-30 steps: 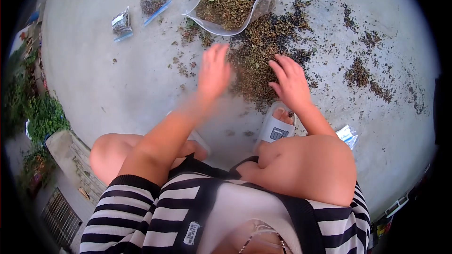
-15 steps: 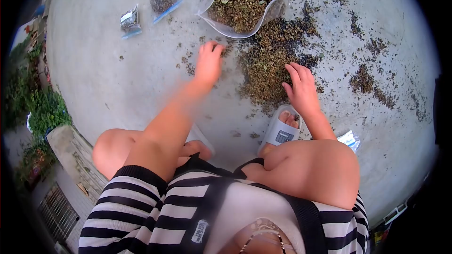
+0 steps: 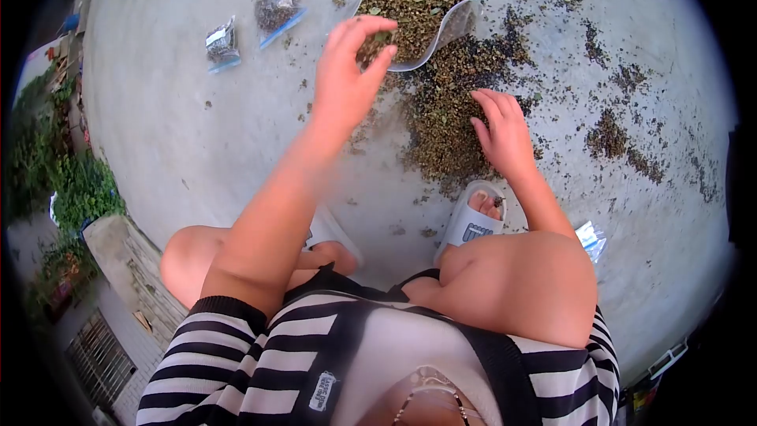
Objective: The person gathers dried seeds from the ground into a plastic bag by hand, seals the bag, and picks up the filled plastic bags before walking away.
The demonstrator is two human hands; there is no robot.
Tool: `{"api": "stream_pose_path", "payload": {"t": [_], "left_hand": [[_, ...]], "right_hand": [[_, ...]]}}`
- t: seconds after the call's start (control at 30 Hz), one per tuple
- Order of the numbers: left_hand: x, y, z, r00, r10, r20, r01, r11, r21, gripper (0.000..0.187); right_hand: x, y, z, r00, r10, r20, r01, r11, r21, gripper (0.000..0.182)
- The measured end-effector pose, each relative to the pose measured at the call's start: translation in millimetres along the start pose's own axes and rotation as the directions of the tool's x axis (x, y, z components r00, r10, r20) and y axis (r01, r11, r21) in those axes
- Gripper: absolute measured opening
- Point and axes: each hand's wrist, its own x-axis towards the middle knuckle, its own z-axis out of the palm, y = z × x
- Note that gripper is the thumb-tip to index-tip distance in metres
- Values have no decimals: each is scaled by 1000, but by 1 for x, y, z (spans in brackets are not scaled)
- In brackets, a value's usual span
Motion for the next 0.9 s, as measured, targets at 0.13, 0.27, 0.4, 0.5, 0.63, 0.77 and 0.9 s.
{"api": "stream_pose_path", "payload": {"t": [0.13, 0.27, 0.4, 0.5, 0.63, 0.77, 0.9], "left_hand": [[43, -11, -10, 1000, -27, -12, 29, 969, 247, 40], [45, -37, -25, 989, -100, -105, 145, 746, 650, 50], [42, -68, -23, 887, -461, 26, 344, 696, 630, 40], [41, -69, -27, 833, -548, 67, 496, 796, 347, 39], [24, -60, -58, 769, -627, 127, 634, 773, -24, 44], [2, -54, -49, 783, -604, 148, 617, 785, -53, 43], [-21, -78, -36, 718, -667, 201, 675, 737, 33, 42]], "right_hand": [[30, 1, -17, 996, -59, -65, 60, 998, 16, 48], [87, 18, -43, 964, -93, -250, 82, 995, -56, 48], [150, 29, -42, 946, -148, -289, 132, 988, -76, 38], [165, 42, -39, 985, -59, -165, 61, 998, 7, 27], [142, 67, -53, 947, 75, -312, -10, 978, 207, 18], [108, 59, -61, 959, 161, -235, -99, 962, 255, 15], [80, 57, -56, 977, 174, -123, -130, 945, 301, 16]]}}
